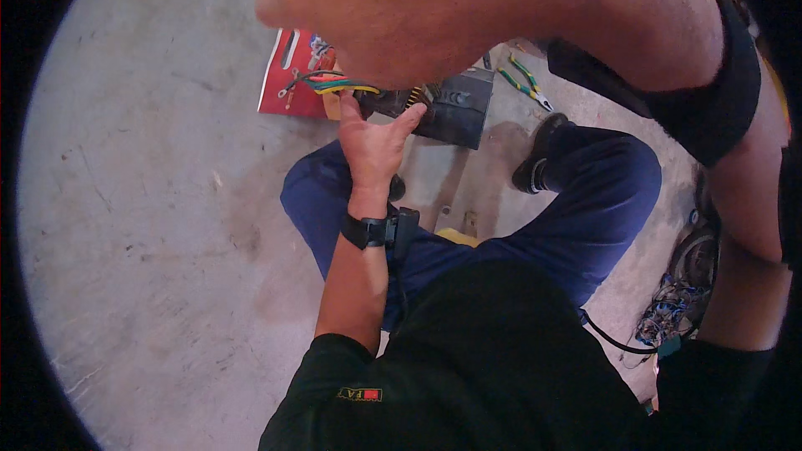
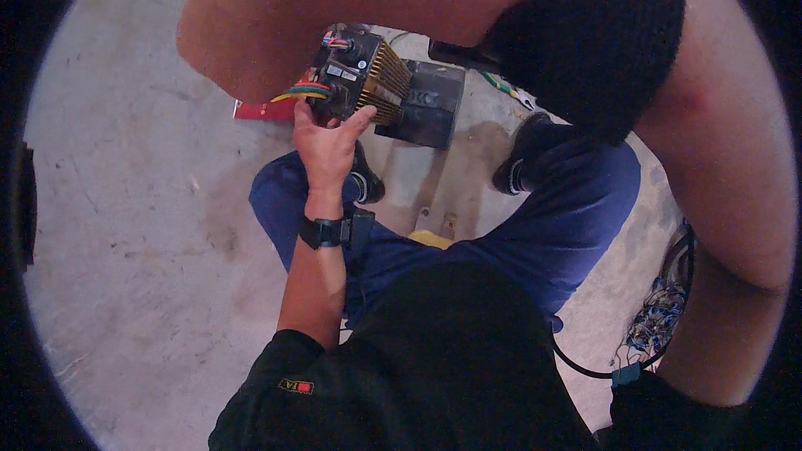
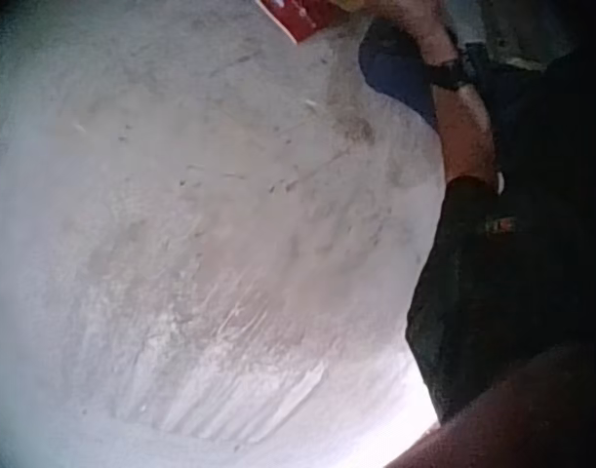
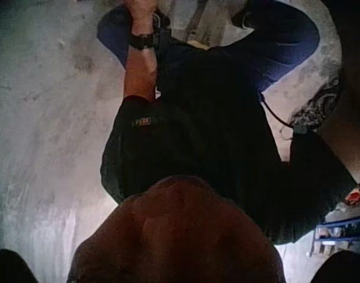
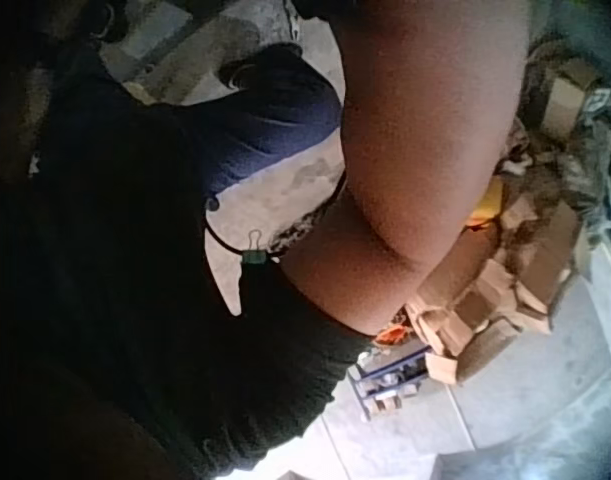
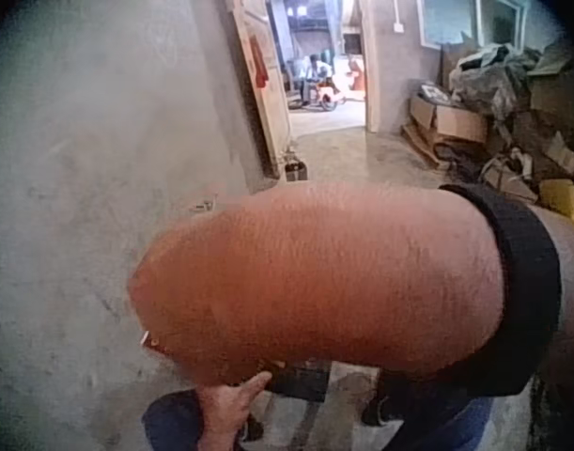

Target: Inspecting and manipulating a motor controller and its wiring using a screwdriver.

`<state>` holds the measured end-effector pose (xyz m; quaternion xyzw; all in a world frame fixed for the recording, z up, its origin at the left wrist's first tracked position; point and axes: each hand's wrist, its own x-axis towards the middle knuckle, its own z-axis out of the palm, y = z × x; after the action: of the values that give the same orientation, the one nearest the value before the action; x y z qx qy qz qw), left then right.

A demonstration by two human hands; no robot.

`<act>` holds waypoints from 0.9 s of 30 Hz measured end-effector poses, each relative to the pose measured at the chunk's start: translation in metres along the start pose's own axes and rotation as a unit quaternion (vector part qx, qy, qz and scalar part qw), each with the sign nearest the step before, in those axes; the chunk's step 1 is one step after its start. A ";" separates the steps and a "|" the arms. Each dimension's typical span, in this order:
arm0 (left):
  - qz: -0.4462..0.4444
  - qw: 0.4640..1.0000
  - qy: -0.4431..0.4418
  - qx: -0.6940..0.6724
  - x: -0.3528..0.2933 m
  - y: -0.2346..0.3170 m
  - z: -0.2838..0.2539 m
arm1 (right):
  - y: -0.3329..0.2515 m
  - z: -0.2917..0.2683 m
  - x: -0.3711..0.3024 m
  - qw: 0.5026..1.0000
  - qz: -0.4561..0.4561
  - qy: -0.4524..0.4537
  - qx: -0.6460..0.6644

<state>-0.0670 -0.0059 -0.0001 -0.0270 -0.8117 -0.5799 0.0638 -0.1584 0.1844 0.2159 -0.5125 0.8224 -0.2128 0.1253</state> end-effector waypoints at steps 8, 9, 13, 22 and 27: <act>-0.009 1.000 -0.008 -0.029 0.001 0.000 -0.001 | 0.003 0.000 -0.015 1.000 -0.004 0.015 0.022; -0.025 0.999 -0.010 -0.023 0.000 0.001 -0.001 | 0.004 -0.001 -0.016 1.000 -0.005 0.015 0.027; 0.008 1.000 -0.001 -0.009 0.000 0.005 -0.001 | 0.005 -0.002 -0.015 0.999 -0.013 0.012 0.031; -0.004 1.000 -0.007 -0.019 0.000 0.003 0.000 | 0.006 0.000 -0.022 0.998 -0.019 0.021 0.050; -0.041 0.999 -0.029 -0.016 0.001 0.006 -0.001 | 0.006 0.000 -0.030 0.997 -0.021 0.033 0.065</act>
<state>-0.0667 -0.0048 0.0063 -0.0116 -0.8041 -0.5942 0.0156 -0.1498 0.2138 0.2123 -0.5133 0.7996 -0.2849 0.1261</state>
